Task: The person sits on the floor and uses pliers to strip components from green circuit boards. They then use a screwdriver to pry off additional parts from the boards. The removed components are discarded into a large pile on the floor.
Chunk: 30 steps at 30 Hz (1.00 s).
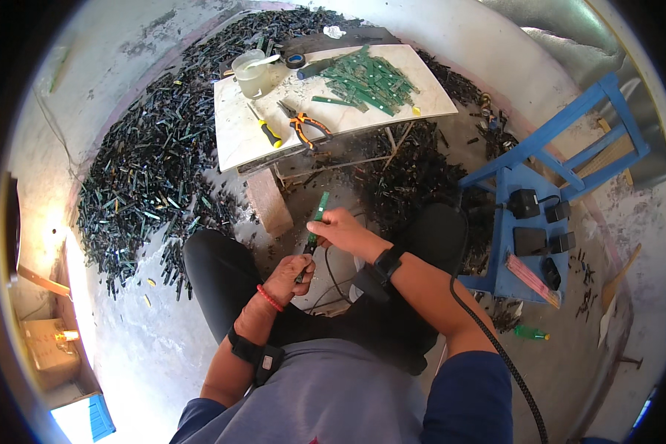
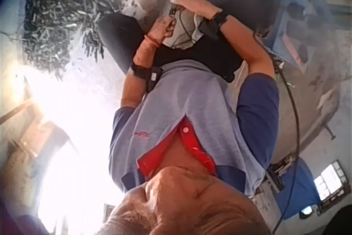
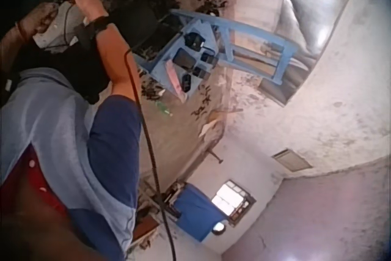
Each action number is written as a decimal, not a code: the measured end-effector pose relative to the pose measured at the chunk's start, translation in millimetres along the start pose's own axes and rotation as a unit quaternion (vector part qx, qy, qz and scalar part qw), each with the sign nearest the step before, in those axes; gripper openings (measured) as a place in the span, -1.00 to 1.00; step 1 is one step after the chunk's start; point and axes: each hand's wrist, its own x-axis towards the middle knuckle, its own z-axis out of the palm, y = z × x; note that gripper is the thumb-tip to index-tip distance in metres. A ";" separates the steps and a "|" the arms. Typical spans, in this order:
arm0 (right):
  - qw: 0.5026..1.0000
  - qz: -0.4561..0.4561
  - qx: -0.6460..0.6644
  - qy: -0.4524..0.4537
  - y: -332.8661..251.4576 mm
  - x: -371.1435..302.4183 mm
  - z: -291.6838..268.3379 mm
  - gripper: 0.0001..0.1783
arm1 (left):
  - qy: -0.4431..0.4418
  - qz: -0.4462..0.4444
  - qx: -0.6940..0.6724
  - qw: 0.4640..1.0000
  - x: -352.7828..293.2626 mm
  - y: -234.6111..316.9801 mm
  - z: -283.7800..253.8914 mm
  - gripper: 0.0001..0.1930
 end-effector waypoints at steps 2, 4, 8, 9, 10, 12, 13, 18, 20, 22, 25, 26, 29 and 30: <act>0.999 0.029 0.040 0.002 5.4 0.4 -0.6 -0.68 | 0.000 0.019 0.021 1.000 -0.4 -2.2 1.7 -0.68; 0.996 0.057 0.073 -0.002 5.8 0.8 -0.7 -0.67 | 0.026 0.025 0.048 0.998 3.8 -5.6 1.6 -0.69; 0.989 0.070 0.127 -0.018 -0.4 -1.7 4.6 -0.65 | 0.086 0.017 0.088 0.992 12.6 -12.7 -0.6 -0.72; 0.988 0.061 0.140 -0.021 -0.8 -1.3 4.9 -0.65 | 0.089 0.018 0.091 0.992 13.2 -11.9 0.0 -0.72; 0.989 0.056 0.137 -0.028 -3.2 -1.3 4.7 -0.66 | 0.091 0.023 0.092 0.991 13.6 -11.7 0.0 -0.72; 0.989 0.047 0.131 -0.041 -8.4 -3.1 5.5 -0.69 | 0.097 0.029 0.092 0.991 13.2 -14.2 -0.4 -0.71; 0.990 0.031 0.132 -0.036 -2.7 -0.1 6.0 -0.69 | 0.088 0.034 0.087 0.992 13.5 -15.2 -0.8 -0.71; 0.993 0.004 0.115 -0.001 10.4 7.7 6.7 -0.73 | 0.041 0.050 0.058 0.996 14.2 -13.8 0.9 -0.70; 0.995 -0.004 0.096 0.007 13.2 8.6 6.4 -0.71 | 0.039 0.057 0.067 0.995 15.5 -16.8 0.8 -0.69; 0.996 -0.005 0.085 0.010 15.8 9.4 5.7 -0.69 | 0.034 0.060 0.076 0.995 15.4 -17.5 0.8 -0.68; 0.996 0.014 0.083 0.007 18.4 8.1 3.5 -0.68 | 0.030 0.052 0.093 0.994 14.3 -19.0 0.7 -0.66; 0.996 0.024 0.086 0.006 17.7 7.9 2.8 -0.67 | 0.035 0.047 0.102 0.993 14.6 -19.6 0.3 -0.66; 0.997 0.021 0.068 0.006 10.1 6.1 4.7 -0.68 | 0.073 0.039 0.134 0.988 14.9 -22.1 2.4 -0.67; 0.998 0.014 0.058 0.006 6.6 5.3 5.5 -0.68 | 0.089 0.039 0.145 0.985 15.0 -22.3 2.9 -0.68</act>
